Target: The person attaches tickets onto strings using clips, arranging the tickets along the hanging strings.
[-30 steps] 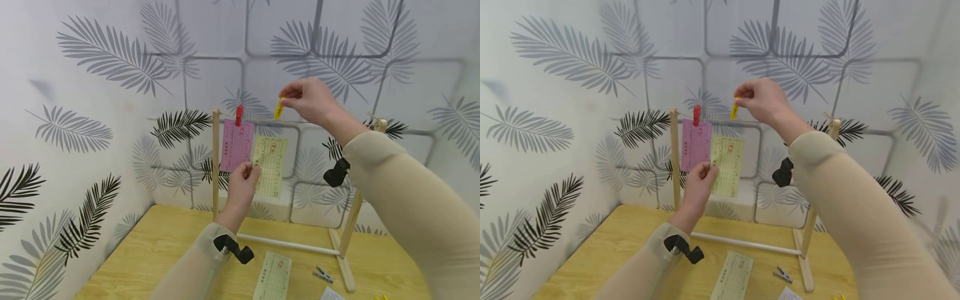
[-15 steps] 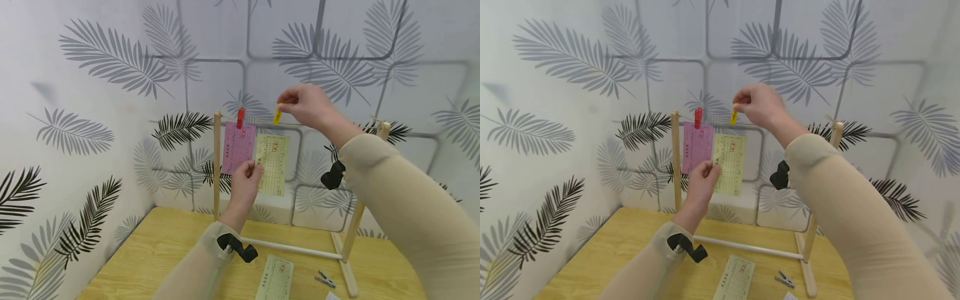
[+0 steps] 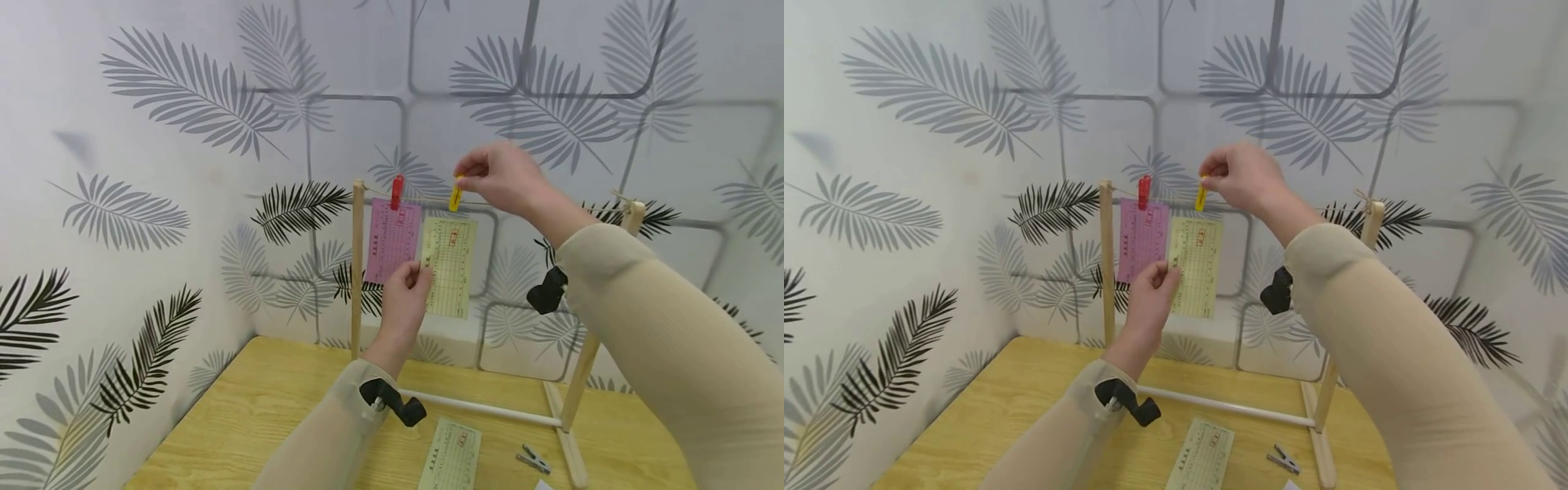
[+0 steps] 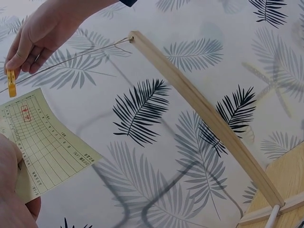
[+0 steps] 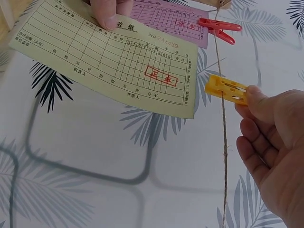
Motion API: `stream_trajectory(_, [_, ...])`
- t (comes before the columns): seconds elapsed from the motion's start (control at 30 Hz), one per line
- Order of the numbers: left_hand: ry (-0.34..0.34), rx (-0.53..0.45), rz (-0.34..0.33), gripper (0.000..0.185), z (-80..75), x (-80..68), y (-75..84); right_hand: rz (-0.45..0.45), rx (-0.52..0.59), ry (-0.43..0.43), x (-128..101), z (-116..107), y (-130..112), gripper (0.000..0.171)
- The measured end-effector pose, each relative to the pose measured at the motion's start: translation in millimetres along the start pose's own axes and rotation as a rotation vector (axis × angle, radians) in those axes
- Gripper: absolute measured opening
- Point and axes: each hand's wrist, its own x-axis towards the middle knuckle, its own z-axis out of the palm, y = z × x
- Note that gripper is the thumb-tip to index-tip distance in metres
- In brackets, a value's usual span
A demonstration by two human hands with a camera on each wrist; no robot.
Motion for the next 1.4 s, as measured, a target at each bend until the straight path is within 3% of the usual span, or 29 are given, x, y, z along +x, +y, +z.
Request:
stream_trajectory(0.53, [0.004, -0.047, 0.008, 0.017, 1.2, 1.0, 4.5, -0.017, -0.048, -0.04, 1.3, 5.7, -0.8, 0.026])
stream_trajectory(1.4, [0.002, -0.056, 0.015, 0.017, 2.1, 1.0, 5.9, 0.012, 0.002, -0.105, 0.5, 9.4, -0.4, 0.033])
